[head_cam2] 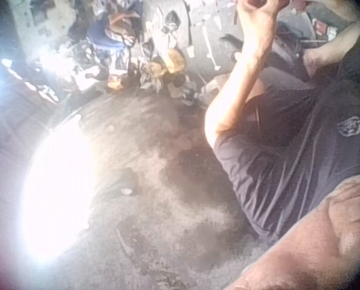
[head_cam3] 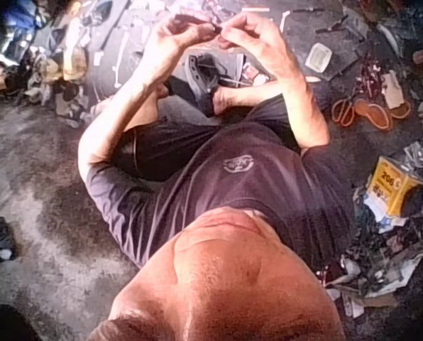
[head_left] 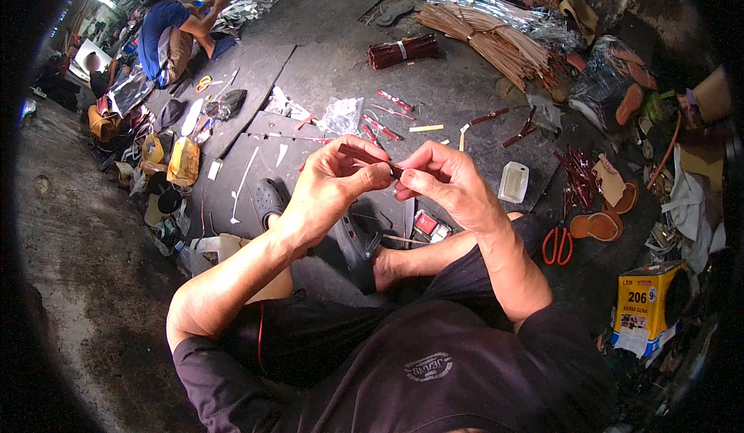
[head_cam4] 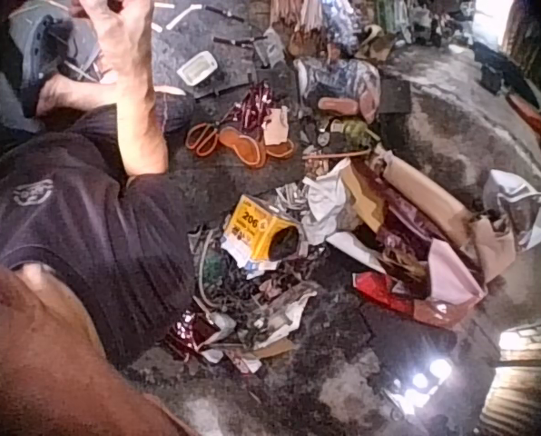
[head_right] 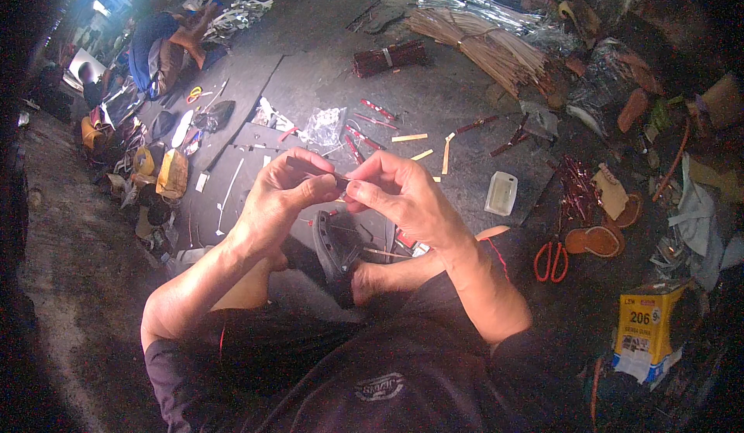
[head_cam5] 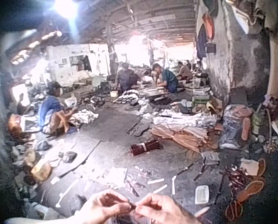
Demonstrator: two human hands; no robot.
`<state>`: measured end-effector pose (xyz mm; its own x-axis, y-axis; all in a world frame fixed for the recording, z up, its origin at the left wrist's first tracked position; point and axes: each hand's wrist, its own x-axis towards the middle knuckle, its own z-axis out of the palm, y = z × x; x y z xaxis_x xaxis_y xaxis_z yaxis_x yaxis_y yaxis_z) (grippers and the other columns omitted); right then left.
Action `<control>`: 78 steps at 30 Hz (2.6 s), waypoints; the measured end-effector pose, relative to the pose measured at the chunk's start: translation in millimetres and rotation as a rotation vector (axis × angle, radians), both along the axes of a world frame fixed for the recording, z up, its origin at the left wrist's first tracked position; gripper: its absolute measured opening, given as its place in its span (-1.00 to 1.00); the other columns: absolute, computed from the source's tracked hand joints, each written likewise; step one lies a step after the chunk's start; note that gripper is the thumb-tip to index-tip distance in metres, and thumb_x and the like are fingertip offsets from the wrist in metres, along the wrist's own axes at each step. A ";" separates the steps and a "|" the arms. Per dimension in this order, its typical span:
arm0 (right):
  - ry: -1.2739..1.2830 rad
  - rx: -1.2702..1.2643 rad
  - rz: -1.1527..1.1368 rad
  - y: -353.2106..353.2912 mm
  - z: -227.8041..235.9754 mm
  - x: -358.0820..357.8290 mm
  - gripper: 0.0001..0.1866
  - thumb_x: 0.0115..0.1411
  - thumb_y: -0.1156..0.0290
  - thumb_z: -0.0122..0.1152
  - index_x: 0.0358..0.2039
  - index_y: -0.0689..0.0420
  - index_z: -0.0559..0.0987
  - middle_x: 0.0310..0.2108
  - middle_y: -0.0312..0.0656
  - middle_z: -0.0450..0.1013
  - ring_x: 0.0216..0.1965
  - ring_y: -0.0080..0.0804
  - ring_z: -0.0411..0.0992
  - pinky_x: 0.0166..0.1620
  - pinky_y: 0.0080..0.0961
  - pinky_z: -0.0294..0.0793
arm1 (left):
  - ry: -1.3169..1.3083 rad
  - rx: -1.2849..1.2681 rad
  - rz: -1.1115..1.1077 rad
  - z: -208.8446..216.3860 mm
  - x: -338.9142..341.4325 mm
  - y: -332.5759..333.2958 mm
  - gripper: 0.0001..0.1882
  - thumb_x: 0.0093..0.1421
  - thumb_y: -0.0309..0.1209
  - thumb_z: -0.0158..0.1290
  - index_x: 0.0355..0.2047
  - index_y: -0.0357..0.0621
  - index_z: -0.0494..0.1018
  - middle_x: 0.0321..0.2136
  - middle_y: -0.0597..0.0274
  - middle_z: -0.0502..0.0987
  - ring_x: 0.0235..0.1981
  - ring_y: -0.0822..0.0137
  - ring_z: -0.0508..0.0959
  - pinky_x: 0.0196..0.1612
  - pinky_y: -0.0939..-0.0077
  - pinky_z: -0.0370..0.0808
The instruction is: The person sits on the floor and repeatedly cuts small red plastic strips with orange-handled scissors, then inserts a thin white rod into the cut piece. The person handles the pieces one at a time and places finished units aside.
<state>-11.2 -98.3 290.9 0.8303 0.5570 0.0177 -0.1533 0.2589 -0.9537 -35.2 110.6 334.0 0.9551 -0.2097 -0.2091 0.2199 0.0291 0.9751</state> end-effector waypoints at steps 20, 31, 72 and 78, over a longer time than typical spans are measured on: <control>-0.352 -0.297 -0.166 9.4 -4.4 1.1 -0.86 0.23 0.44 0.21 -0.30 0.23 0.46 -0.42 -0.31 0.51 -0.37 -0.58 0.49 -0.29 -0.56 0.47 | -0.045 0.068 0.029 0.9 -1.3 -6.3 -0.77 0.18 -0.47 0.17 -0.18 -0.25 0.44 -0.27 0.16 0.58 -0.20 0.37 0.57 -0.03 0.43 0.51; -0.197 -0.173 -0.232 14.6 -3.2 -12.4 -0.75 0.25 0.34 0.25 -0.22 0.29 0.51 -0.31 -0.17 0.55 -0.27 -0.52 0.54 -0.21 -0.57 0.52 | -0.164 0.185 0.095 -0.4 -2.9 -10.2 -0.80 0.20 -0.46 0.18 -0.21 -0.28 0.46 -0.36 0.21 0.60 -0.29 0.49 0.57 -0.17 0.58 0.52; -0.084 -0.101 -0.421 26.0 -77.3 -21.4 -0.82 0.29 0.39 0.09 -0.22 0.25 0.45 -0.45 -0.22 0.50 -0.40 -0.48 0.50 -0.34 -0.50 0.50 | -0.198 0.363 -0.015 -36.1 20.2 -32.3 -0.64 0.12 -0.58 0.16 -0.07 -0.24 0.35 -0.39 0.18 0.56 -0.35 0.45 0.56 -0.23 0.54 0.52; 0.061 -0.155 -0.634 -47.0 -93.6 -8.1 -0.66 0.35 0.31 0.09 0.05 0.22 0.41 -0.21 -0.13 0.47 -0.23 -0.40 0.52 -0.13 -0.44 0.59 | 0.009 -0.067 -0.038 -99.9 59.8 -92.3 -0.76 0.22 -0.41 0.15 -0.14 -0.25 0.49 -0.30 0.30 0.57 -0.27 0.46 0.55 -0.11 0.53 0.49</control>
